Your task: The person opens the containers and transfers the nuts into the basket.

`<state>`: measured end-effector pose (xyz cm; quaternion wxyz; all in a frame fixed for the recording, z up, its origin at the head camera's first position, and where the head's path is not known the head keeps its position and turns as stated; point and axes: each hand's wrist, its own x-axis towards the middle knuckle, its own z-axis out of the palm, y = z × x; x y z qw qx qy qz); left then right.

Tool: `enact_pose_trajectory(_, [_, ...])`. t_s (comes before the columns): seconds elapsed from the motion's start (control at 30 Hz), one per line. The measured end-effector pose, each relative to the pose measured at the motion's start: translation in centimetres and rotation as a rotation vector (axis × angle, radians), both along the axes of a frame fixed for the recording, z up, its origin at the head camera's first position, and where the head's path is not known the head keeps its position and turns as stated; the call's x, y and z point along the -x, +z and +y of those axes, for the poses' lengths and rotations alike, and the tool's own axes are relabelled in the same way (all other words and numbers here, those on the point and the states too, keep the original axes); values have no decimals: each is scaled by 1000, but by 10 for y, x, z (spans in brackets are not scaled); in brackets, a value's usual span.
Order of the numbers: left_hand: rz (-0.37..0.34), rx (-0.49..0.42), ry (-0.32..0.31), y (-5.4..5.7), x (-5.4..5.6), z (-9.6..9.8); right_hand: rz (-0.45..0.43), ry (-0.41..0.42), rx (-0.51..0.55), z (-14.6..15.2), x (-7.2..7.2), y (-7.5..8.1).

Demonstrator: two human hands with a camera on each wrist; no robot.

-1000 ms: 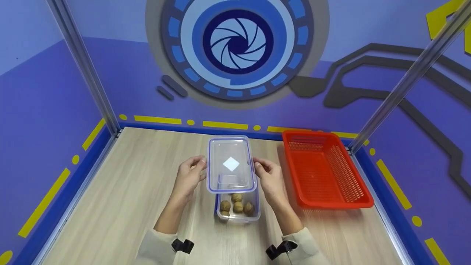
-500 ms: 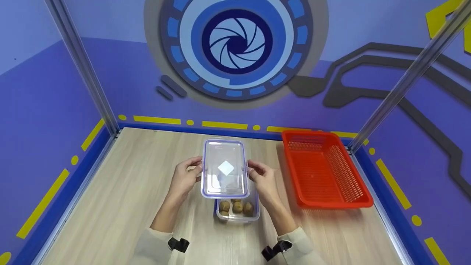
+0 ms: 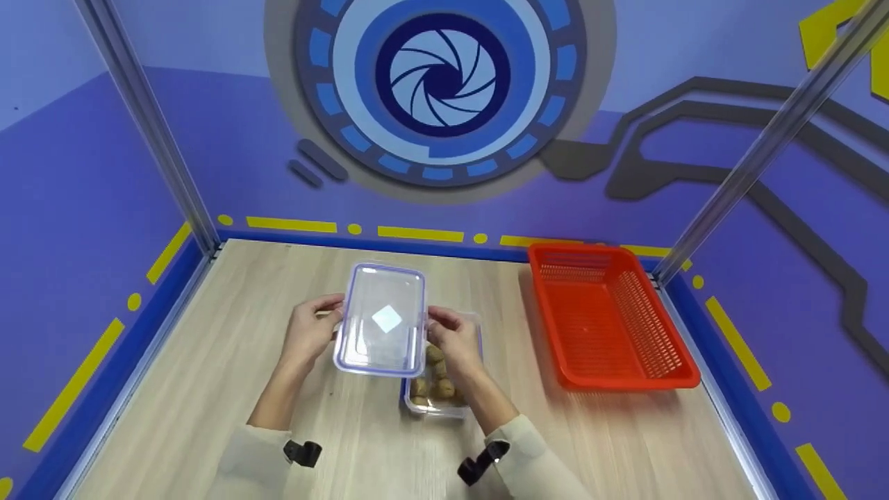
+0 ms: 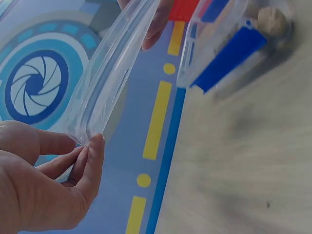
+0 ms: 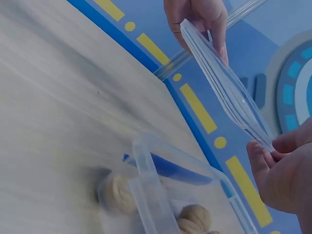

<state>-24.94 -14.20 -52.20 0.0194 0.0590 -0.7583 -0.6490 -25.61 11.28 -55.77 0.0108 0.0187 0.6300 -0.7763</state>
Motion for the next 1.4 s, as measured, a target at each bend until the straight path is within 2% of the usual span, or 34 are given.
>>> enact_pose_trajectory(0.23, [-28, 76, 22, -10, 0, -29, -52, 0, -2, -34, 1, -10])
enact_pose_trajectory(0.63, [-88, 79, 52, -27, -1, -68, -54, -32, -10, -82, 7, -22])
enact_pose_trajectory(0.87, [-123, 119, 89, -48, -3, -81, -104, -55, -98, -102, 5, -36])
enact_pose_trajectory(1.03, [-102, 213, 101, -61, -6, -90, -85, -66, -156, -113, 2, -49])
enact_pose_trajectory(1.2, [-89, 256, 90, -68, -10, -96, -35, -88, -320, -120, -2, -65])
enact_pose_trajectory(1.4, [-111, 254, 104, -76, -10, -96, -23, -118, -377, -124, -5, -80])
